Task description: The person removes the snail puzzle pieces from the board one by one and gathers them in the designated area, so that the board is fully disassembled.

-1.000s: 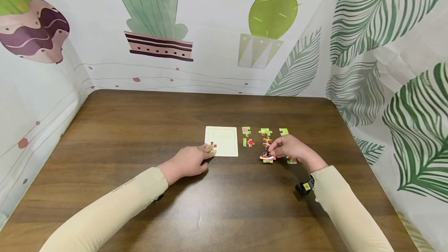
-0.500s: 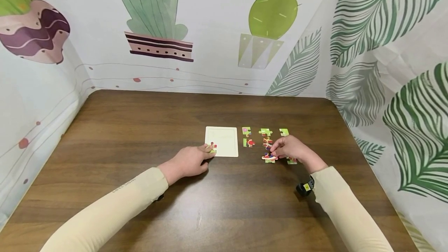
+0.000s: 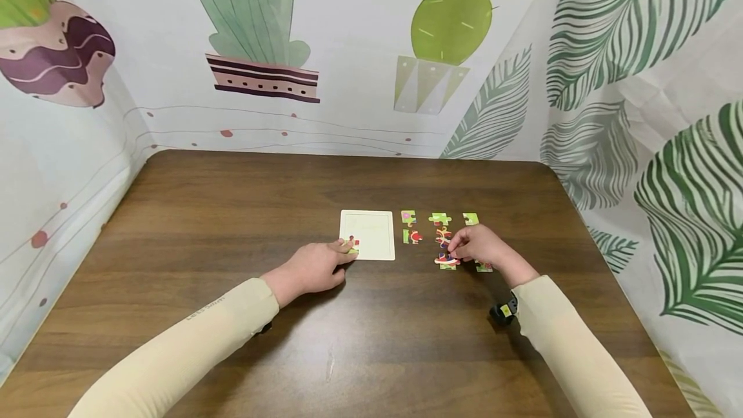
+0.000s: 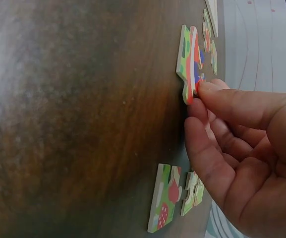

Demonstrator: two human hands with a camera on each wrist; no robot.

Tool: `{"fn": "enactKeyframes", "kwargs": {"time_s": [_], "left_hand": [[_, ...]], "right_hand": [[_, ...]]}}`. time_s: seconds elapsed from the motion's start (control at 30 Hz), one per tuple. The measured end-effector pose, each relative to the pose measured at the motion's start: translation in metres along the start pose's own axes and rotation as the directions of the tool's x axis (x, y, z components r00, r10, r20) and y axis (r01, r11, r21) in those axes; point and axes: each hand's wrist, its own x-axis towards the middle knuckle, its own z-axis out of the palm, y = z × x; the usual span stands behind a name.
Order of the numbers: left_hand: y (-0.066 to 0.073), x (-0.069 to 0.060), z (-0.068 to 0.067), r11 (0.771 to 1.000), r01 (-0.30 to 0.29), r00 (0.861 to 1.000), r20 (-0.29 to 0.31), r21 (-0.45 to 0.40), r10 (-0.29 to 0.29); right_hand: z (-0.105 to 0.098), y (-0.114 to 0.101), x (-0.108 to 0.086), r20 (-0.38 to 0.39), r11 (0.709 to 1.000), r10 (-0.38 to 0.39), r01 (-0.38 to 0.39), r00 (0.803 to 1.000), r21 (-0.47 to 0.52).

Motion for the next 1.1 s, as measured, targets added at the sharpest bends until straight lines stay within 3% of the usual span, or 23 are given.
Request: {"fn": "enactKeyframes", "kwargs": {"time_s": [0.33, 0.57, 1.1], "left_hand": [[0.0013, 0.0002, -0.0007, 1.0, 0.004, 1.0, 0.008, -0.012, -0.004], [0.001, -0.0002, 0.0, 1.0, 0.006, 1.0, 0.001, -0.001, -0.006], [0.002, -0.0008, -0.0004, 1.0, 0.009, 1.0, -0.001, -0.007, -0.009]], "right_hand": [[0.0016, -0.0014, 0.0002, -0.022, 0.999, 0.001, -0.002, 1.0, -0.037], [0.0039, 0.0001, 0.0006, -0.05, 0.998, -0.037, 0.035, 0.998, -0.045], [0.0046, 0.0008, -0.0024, -0.042, 0.992, -0.071, 0.066, 0.997, -0.109]]}}
